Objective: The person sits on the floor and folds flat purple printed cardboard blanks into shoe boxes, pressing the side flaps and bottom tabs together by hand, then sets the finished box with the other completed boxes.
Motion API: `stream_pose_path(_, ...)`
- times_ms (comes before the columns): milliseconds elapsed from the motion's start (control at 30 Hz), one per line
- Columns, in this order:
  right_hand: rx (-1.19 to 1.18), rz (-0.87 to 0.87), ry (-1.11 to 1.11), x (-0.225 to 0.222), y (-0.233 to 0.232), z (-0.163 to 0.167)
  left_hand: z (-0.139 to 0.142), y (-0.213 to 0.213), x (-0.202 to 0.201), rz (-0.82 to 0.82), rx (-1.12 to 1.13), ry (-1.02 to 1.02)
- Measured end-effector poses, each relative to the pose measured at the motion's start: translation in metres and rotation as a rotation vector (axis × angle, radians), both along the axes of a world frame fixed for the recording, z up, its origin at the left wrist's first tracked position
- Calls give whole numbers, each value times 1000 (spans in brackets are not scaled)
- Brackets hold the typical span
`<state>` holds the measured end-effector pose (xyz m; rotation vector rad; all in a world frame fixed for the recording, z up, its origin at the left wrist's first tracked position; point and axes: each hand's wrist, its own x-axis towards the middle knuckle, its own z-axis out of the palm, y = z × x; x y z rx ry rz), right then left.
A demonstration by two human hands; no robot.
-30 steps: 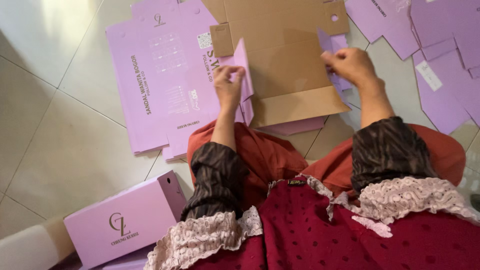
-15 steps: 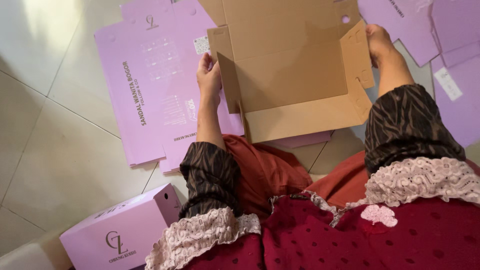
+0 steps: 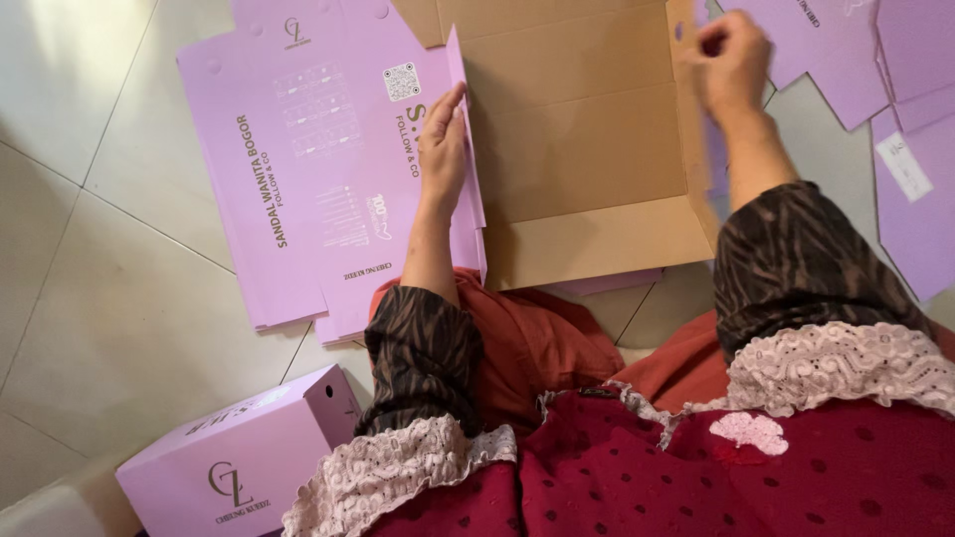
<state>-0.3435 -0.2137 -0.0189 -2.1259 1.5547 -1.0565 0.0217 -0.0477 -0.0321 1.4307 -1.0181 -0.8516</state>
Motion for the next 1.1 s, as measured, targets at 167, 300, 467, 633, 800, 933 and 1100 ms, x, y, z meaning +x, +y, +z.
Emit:
stream_pose_path(167,80,113,56,40,21,7,8,0,-11,-77,189,-108)
stream_pose_path(300,81,105,188,51,31,6,12,3,-25,-110,293,-343)
stream_pose_path(467,125,165,119,35,19,-6,-8,-2,-28,-70,202,-322)
stream_pose_path(633,663,140,-518,-10,22,7,-17,2,-14,106,73,104)
stream_pose_path(800,1202,-101,-487,-30,56,58,35,20,2,206,486,403)
stream_pose_path(933,1383,-15,-20,-23,77,72,73,46,0,8,755,321)
stream_pose_path(1100,1277,-88,-248,-3,82,40,78,49,-5,62,506,505)
